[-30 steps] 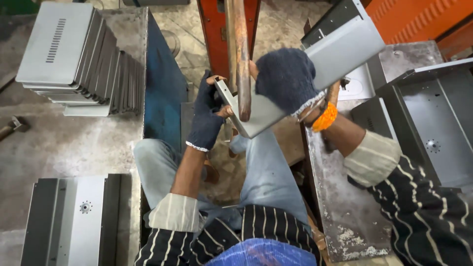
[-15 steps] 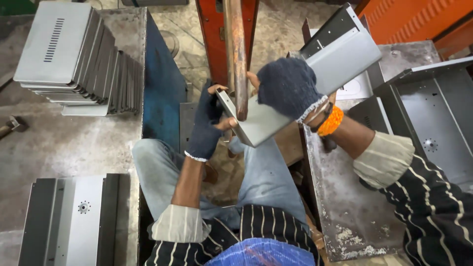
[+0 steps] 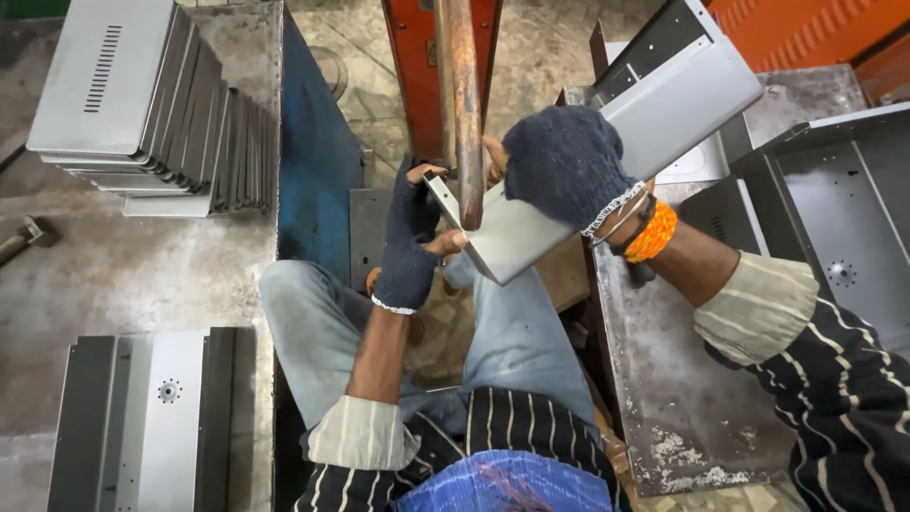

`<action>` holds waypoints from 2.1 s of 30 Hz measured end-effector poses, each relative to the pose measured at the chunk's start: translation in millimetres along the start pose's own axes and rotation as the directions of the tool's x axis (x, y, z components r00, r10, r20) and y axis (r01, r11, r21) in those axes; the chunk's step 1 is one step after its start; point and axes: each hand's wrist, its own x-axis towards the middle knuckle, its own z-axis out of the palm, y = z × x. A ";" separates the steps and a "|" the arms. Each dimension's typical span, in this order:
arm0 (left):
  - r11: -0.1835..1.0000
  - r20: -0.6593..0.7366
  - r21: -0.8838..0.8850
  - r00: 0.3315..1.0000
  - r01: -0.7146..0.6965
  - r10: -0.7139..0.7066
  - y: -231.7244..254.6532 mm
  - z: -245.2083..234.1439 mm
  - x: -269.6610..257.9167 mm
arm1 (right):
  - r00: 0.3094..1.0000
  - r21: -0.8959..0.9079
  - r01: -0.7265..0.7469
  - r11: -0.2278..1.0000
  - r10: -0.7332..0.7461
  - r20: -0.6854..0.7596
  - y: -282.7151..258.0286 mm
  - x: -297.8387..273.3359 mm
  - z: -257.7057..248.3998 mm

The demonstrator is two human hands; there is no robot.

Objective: Assembling and welding metal enclosures using a spot welder and a hammer.

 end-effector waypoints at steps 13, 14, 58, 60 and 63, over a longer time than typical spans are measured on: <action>0.989 -0.023 -0.125 0.997 0.072 -0.076 -14.7 -0.7 -14.0 | 0.998 0.019 0.039 0.999 -0.039 0.045 -0.5 -3.2 2.6; 0.988 -0.034 -0.137 0.996 0.072 -0.077 -14.3 0.4 -18.7 | 0.995 0.012 0.006 1.000 -0.008 0.098 -2.6 -5.3 3.6; 0.905 -0.098 -0.419 0.987 0.078 -0.130 -18.0 -34.2 -38.4 | 0.990 0.123 -0.079 0.989 0.063 0.128 -41.6 -40.1 -14.9; 0.964 -0.147 -0.194 0.967 0.179 -0.209 9.7 -20.4 -54.2 | 0.996 0.062 -0.007 0.998 0.002 0.091 -46.3 -48.2 -7.9; 0.967 -0.172 -0.201 0.967 0.154 -0.190 -41.9 -29.1 -62.6 | 0.998 0.097 0.006 0.995 -0.011 0.054 -48.3 -60.6 2.0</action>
